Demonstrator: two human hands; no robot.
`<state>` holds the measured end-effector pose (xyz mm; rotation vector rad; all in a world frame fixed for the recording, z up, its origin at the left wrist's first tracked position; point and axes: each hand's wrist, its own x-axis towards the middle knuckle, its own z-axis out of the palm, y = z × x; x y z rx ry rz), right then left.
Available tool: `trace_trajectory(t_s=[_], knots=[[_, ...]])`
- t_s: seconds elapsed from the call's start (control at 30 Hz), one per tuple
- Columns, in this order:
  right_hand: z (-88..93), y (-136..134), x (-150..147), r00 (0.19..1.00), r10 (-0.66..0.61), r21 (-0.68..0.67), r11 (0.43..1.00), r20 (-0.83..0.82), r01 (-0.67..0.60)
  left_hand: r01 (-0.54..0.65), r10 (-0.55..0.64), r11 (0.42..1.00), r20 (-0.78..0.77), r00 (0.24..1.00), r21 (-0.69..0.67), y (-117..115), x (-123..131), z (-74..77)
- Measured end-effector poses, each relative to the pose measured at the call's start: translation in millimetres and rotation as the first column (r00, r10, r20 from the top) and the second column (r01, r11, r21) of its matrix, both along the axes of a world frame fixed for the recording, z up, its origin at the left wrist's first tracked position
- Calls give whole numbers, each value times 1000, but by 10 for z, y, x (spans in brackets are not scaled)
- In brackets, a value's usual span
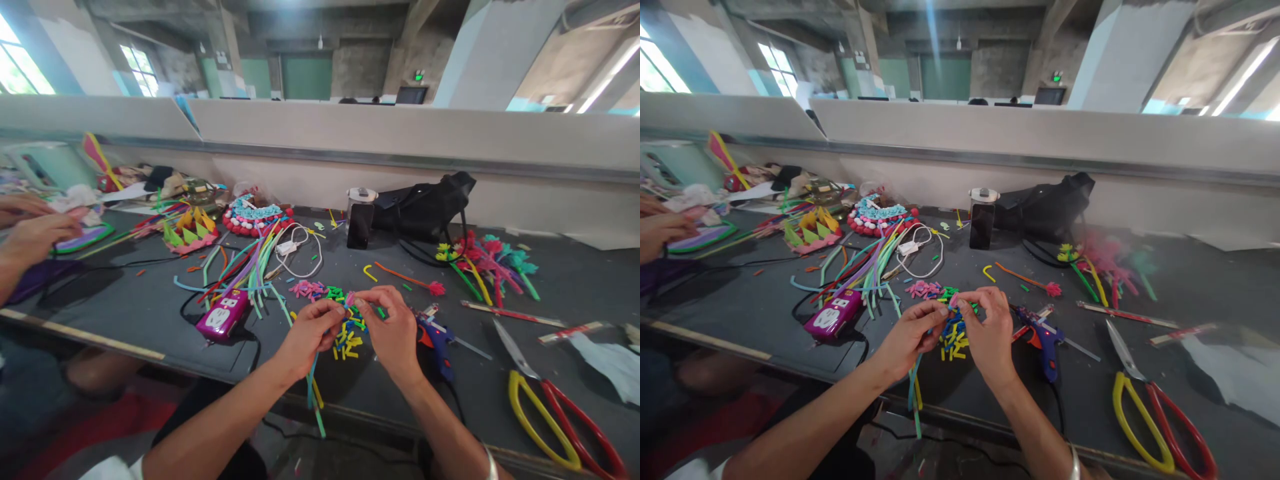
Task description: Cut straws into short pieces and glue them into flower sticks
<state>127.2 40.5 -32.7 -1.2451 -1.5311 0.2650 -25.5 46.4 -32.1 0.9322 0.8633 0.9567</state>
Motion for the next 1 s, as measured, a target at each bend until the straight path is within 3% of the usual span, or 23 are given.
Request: trace_trajectory(t_s=[0.43,0.73,1.0], knots=[[62,-27,49,997,-73,64,995,-29,75,-9,8,1000,43,999,20,35,-33,-63],[76,-74,9,999,-21,130,991,24,18,21,-21,1000,64,998,4,7,-19,1],[152,-96,220,991,-124,73,989,-46,127,15,-13,1000,89,996,-26,-13,-57,102]])
